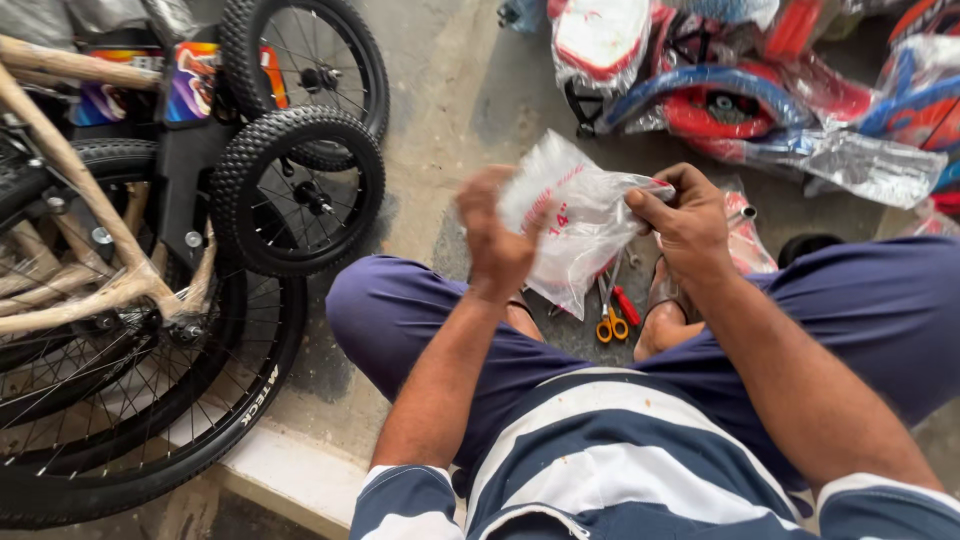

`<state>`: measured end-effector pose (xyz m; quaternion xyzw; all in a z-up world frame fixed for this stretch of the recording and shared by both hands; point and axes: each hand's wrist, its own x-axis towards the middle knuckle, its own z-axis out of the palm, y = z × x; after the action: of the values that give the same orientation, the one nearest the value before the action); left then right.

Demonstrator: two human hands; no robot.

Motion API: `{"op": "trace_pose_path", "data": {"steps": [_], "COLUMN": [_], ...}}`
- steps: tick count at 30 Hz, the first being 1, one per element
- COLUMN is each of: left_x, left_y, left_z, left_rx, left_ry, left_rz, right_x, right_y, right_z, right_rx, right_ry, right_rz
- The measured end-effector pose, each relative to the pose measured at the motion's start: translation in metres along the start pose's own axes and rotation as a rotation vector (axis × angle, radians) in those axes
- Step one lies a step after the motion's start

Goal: The person sits on the floor and unpacks a bicycle seat post from a plastic bag. They use a wrench to tighten a bolt on the seat post clamp, then place the tool down and continue handling the seat post and other small parts.

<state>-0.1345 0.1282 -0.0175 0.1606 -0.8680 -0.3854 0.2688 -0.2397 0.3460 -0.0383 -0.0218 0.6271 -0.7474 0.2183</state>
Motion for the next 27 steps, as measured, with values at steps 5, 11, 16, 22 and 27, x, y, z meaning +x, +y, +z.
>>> {"op": "trace_pose_path", "data": {"steps": [5,11,16,22,27], "left_x": [0.004,-0.01,-0.014,0.005,0.015], "left_y": [0.012,0.003,-0.027,-0.043,-0.037], "left_z": [0.009,0.02,0.04,0.016,-0.002], "left_rx": [-0.422,-0.357,-0.434,-1.254,-1.478], "left_ry": [-0.487,-0.629,-0.656,-0.467,-0.369], "left_rz": [-0.029,-0.002,-0.325,-0.525,-0.633], "right_x": [0.004,0.006,0.017,0.038,0.038], "right_y": [0.002,0.012,0.012,-0.023,-0.02], "right_z": [0.009,0.01,0.006,-0.023,-0.014], "right_rx": [0.036,-0.031,0.061,0.053,0.339], "right_ry": [-0.028,-0.035,0.016,0.265,0.039], "right_rz": [0.036,0.013,-0.052,-0.185,0.32]}}
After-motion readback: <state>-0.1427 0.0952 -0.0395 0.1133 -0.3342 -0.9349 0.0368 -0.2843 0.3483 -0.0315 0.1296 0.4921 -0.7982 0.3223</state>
